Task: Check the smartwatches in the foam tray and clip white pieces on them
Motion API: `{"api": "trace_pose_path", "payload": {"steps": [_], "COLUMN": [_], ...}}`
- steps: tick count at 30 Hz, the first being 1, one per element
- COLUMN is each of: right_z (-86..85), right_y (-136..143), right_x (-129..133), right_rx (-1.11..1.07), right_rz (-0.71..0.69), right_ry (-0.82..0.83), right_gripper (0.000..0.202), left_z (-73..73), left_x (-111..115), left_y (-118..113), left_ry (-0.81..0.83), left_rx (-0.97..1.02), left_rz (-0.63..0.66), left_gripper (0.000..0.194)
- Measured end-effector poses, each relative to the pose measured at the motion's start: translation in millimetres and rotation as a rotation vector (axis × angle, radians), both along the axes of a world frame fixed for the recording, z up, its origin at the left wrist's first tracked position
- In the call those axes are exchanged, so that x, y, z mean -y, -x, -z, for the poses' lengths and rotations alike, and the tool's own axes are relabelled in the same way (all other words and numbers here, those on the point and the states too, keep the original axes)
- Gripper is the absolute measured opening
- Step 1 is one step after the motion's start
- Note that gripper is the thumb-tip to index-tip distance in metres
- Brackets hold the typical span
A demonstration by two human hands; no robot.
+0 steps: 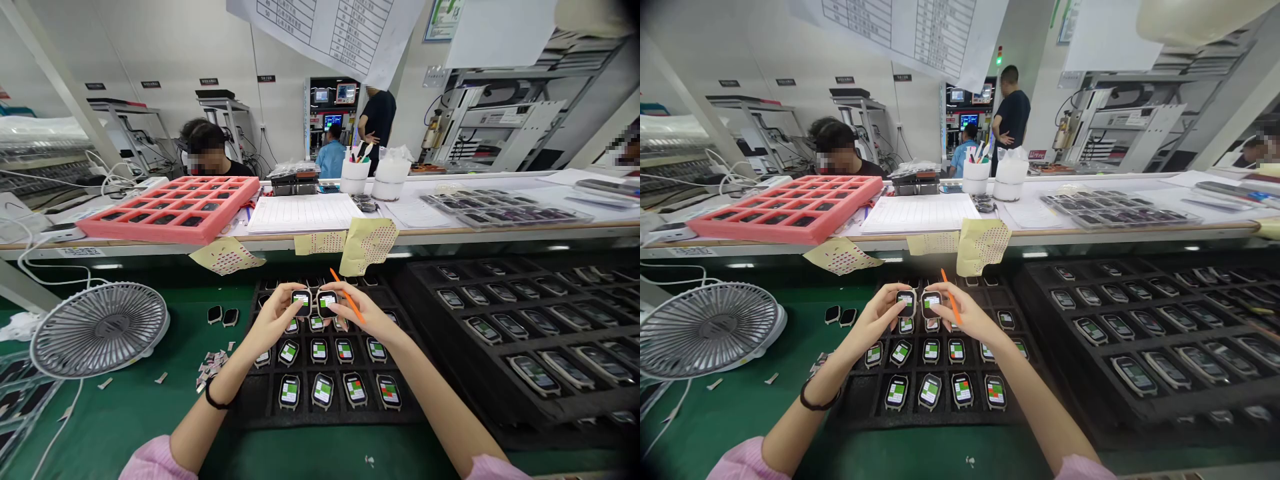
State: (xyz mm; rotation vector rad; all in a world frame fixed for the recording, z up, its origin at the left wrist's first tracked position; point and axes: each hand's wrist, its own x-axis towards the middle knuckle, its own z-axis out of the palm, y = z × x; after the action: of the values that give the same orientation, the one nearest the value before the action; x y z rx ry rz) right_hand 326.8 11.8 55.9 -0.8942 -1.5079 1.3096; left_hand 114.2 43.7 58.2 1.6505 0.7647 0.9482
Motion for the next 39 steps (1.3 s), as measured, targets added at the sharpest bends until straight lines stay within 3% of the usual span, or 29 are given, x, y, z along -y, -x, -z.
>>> {"api": "trace_pose_path", "payload": {"steps": [6, 15, 20, 28, 39], "right_z": [2.0, 1.5, 0.9, 7.7, 3.2], "right_y": [2.1, 0.0, 2.4, 5.3, 3.3], "right_x": [-1.3, -1.0, -1.7, -4.7, -2.3], "right_rx": [-0.013, -0.016, 0.017, 0.035, 0.017], "right_rz": [0.064, -0.008, 0.075, 0.226, 0.098], "right_ry": [-0.003, 0.013, -0.008, 0.014, 0.024], "right_gripper": [0.031, 0.040, 0.031, 0.027, 0.029], "left_z": [-0.5, 0.9, -1.5, -3.9, 4.9], "left_x": [0.0, -0.8, -0.1, 0.9, -4.2], "left_y": [0.2, 1.2, 0.6, -1.3, 0.5], "left_ry": [0.019, -0.010, 0.016, 0.072, 0.037], "left_rx": [-0.004, -0.044, -0.050, -0.050, -0.048], "left_rz": [0.000, 0.005, -0.032, -0.066, 0.057], "left_gripper": [0.036, 0.038, 0.030, 0.033, 0.040]}}
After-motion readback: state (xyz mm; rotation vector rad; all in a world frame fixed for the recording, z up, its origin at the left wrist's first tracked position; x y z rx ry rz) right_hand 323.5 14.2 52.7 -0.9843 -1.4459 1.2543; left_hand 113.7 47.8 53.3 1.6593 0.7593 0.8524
